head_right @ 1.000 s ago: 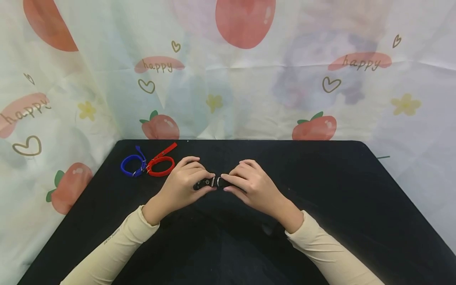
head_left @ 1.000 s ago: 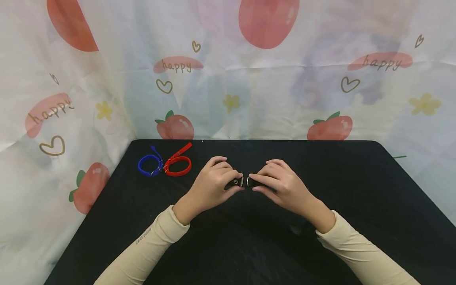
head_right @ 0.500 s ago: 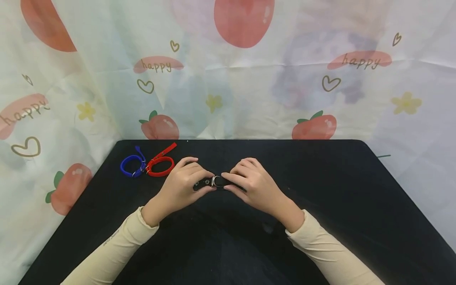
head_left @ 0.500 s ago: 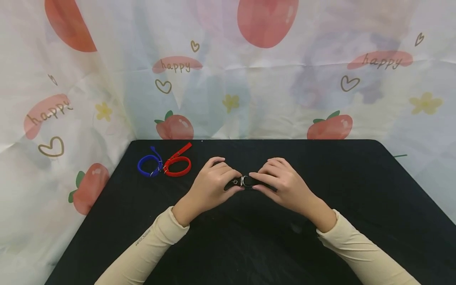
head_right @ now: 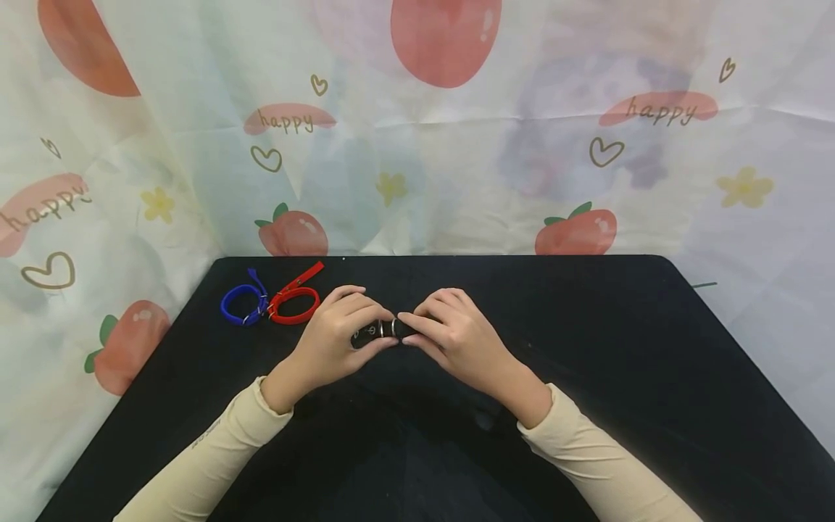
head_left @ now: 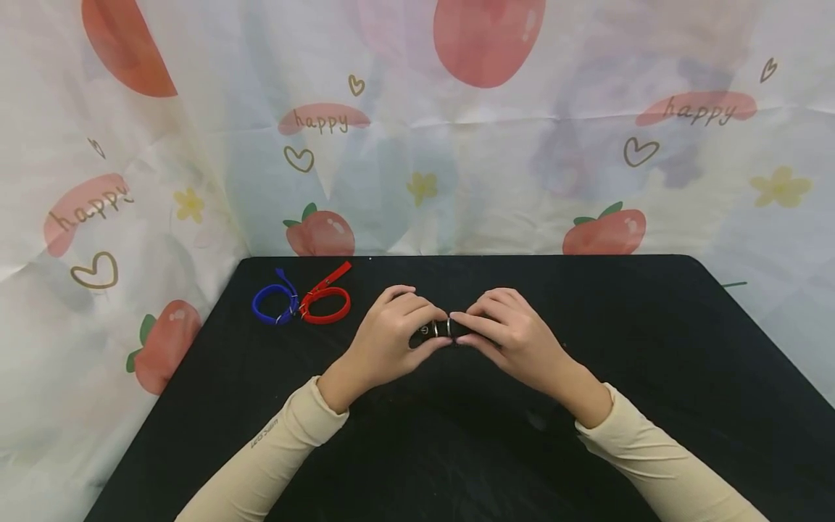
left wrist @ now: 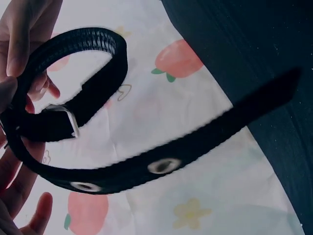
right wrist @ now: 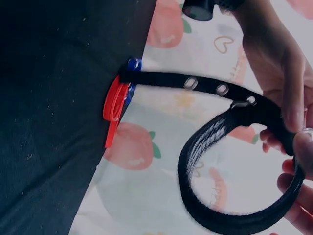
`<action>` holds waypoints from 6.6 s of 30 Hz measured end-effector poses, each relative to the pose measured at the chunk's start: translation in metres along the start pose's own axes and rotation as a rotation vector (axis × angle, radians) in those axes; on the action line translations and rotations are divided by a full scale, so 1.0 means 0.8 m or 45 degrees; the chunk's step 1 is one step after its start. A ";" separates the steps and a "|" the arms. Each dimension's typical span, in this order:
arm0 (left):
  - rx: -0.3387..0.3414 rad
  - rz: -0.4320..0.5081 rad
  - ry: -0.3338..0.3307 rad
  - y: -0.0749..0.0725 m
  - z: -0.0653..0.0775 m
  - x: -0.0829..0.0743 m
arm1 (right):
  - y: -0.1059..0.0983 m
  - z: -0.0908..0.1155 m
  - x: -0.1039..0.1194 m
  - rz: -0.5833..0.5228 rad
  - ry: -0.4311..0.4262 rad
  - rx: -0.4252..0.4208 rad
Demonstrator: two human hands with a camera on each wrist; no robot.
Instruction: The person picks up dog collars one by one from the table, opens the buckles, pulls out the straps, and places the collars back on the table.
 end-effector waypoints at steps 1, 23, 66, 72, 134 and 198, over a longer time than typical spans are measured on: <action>-0.003 0.002 0.004 0.000 0.000 -0.001 | 0.000 -0.001 0.001 -0.009 -0.005 -0.003; 0.074 0.047 -0.171 0.003 -0.009 0.019 | -0.033 0.001 -0.018 -0.029 0.152 -0.215; 0.084 -0.246 0.001 -0.016 -0.012 0.001 | -0.015 -0.006 -0.004 0.176 0.044 0.023; 0.088 -0.232 0.002 -0.013 -0.013 0.000 | -0.011 -0.003 -0.009 0.099 0.081 0.024; 0.176 -0.260 -0.093 0.006 -0.008 -0.005 | -0.017 -0.009 0.003 0.022 0.030 -0.025; 0.030 -0.228 -0.002 0.002 0.005 -0.008 | -0.010 -0.002 0.022 0.176 -0.200 -0.066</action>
Point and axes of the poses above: each hand's wrist, its own z-axis away from the middle knuckle, its own y-axis out of the palm, x = y × z, the point moved 10 cm from there along -z, towards the middle knuckle, and after that the axes turned 9 degrees about -y, right-handed, at the moved point
